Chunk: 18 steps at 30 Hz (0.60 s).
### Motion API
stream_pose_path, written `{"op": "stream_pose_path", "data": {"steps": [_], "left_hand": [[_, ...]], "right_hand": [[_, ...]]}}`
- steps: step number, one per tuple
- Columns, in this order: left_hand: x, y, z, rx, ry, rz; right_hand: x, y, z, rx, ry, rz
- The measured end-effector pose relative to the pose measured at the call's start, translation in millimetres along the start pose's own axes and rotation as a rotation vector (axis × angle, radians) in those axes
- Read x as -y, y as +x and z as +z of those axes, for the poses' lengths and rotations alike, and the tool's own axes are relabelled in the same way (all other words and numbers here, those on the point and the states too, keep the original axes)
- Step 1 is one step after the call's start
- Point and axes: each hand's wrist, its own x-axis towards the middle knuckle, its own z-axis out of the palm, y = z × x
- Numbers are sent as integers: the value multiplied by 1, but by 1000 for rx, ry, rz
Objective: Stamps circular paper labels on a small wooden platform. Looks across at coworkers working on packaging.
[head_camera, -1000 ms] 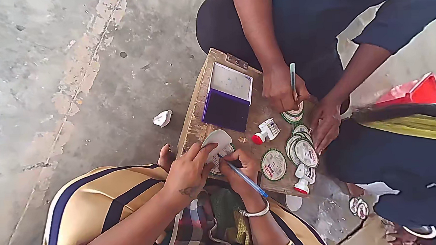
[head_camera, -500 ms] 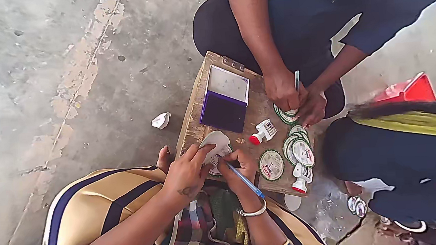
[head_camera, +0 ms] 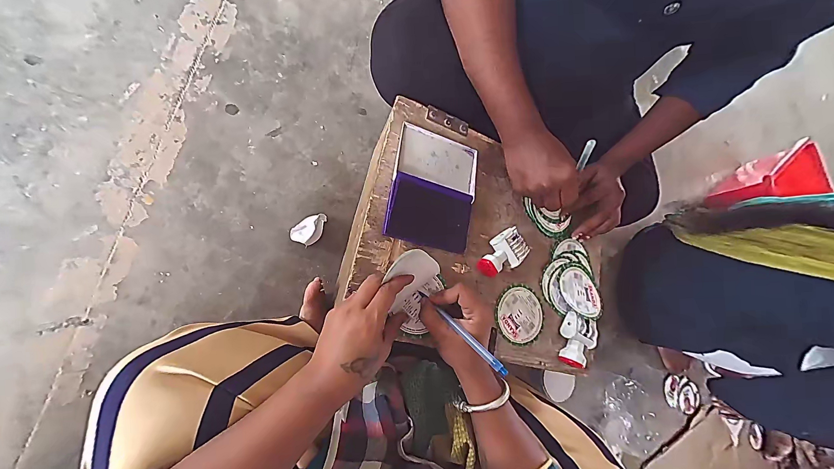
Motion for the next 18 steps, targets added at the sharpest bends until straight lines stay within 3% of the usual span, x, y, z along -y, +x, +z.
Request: {"op": "stream_pose_path", "data": {"steps": [18], "left_hand": [[0,-1,1,-11,25,16]], "right_hand": [[-3,0,1,-25,-12,-6]]}}
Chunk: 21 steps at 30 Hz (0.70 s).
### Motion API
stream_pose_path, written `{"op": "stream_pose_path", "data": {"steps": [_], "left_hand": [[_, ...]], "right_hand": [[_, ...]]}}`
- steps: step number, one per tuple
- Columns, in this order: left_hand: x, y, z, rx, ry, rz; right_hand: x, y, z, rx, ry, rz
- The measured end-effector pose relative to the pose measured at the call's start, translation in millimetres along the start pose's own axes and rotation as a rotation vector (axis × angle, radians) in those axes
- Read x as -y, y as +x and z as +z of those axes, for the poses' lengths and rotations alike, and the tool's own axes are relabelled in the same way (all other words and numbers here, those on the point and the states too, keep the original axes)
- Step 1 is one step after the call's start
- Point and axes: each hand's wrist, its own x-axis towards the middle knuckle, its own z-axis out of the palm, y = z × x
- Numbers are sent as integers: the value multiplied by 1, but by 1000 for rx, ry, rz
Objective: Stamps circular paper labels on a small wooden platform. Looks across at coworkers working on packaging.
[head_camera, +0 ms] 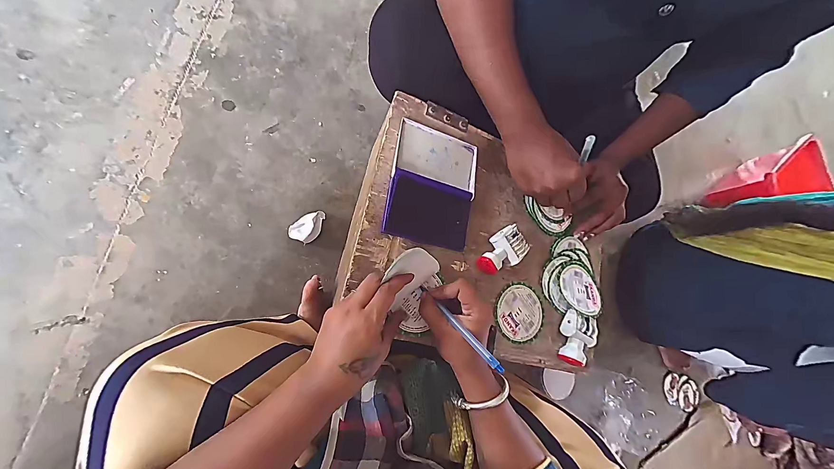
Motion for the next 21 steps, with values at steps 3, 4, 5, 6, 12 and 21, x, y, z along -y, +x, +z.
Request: {"op": "stream_pose_path", "data": {"steps": [3,4,5,6,12,21], "left_hand": [[0,0,0,-5,6,6],[0,1,1,-13,15,13],[1,1,1,-18,20,15],[0,-1,1,-15,20,13],[1,-2,2,-23,3,46],[7,-5,-3,116,108,338]], "right_hand": [[2,0,0,2,-5,11],[2,2,0,-1,7,16],[2,2,1,0,10,26],[2,0,0,5,5,37],[2,0,0,-12,41,14],[0,-4,-18,-192,474,76]]}}
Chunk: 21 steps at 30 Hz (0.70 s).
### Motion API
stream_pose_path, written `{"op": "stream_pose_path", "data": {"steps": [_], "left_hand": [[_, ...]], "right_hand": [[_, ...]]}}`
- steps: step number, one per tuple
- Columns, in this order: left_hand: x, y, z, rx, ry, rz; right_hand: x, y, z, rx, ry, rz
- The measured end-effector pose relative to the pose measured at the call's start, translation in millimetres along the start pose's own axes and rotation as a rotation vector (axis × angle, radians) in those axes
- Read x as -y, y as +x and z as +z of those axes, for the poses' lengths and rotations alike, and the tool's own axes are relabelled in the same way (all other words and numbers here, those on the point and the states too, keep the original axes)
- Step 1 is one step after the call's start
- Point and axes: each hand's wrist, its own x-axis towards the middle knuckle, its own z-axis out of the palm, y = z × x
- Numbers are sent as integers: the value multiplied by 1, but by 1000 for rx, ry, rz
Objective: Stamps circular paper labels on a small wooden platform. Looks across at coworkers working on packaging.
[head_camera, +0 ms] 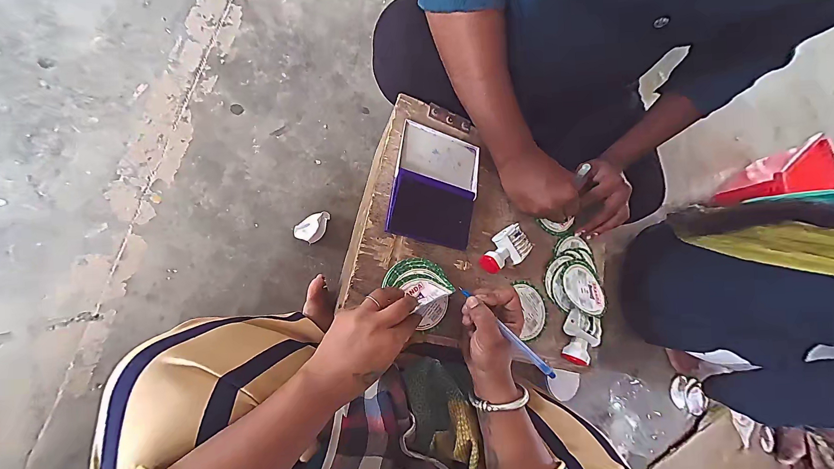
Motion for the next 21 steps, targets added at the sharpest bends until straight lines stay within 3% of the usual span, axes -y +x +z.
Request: {"op": "stream_pose_path", "data": {"steps": [5,11,18,21], "left_hand": [[-1,0,0,-69,-77,-123],[0,1,0,-84,-145,-185],[-9,1,6,-98,47,-145],[-8,3,5,-108,-43,-188]], "right_hand": [[3,-2,-2,4,93,54],[5,-8,-15,251,-15,-52],[9,-6,-15,207,-1,-54],[9,-5,-15,206,-8,-48]]}}
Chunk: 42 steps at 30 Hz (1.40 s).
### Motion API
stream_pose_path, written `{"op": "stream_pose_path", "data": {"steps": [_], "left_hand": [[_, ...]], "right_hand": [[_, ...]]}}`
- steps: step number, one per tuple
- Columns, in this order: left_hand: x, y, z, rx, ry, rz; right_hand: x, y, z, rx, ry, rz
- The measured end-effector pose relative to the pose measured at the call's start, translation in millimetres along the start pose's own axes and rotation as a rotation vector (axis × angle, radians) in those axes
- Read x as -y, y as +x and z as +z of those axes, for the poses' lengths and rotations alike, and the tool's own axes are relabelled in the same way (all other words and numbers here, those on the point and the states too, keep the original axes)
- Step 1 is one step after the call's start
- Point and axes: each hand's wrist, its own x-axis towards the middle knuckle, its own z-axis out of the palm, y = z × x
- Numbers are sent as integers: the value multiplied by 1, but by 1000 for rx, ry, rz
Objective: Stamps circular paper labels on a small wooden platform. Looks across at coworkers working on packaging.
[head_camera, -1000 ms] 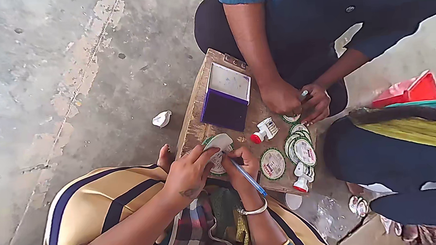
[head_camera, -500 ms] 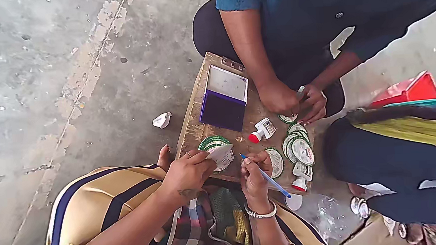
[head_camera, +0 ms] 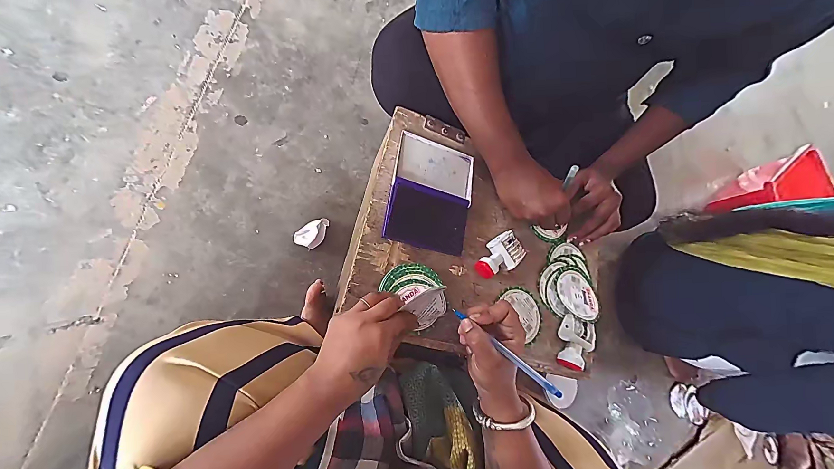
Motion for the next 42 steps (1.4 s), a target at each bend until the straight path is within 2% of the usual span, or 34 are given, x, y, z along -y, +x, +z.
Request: {"op": "stream_pose_path", "data": {"steps": [9,13,17,22,28,33,37,40,42], "left_hand": [[3,6,-8,33,-235,-187],[4,13,-13,61,-309,-328],[4,18,-19,92,-377,-465],[6,15,-16,75,-399,-416],[7,15,-14,57,-338,-375],[9,15,-10,44,-350,-407],[7,12,-6,4,-360,-446],[5,8,-5,-66,-312,-374],[5,7,-4,-83,-252,-267]], "right_hand": [[8,-2,0,33,-74,-24],[13,2,-1,130,-160,-140],[15,3,3,152,-238,-242],[28,8,5,196,-290,-314],[25,14,6,252,-130,-173],[26,16,9,269,-239,-183],[-2,12,13,200,-337,-46],[-15,10,18,138,-389,-39],[-15,9,19,133,-406,-43]]}}
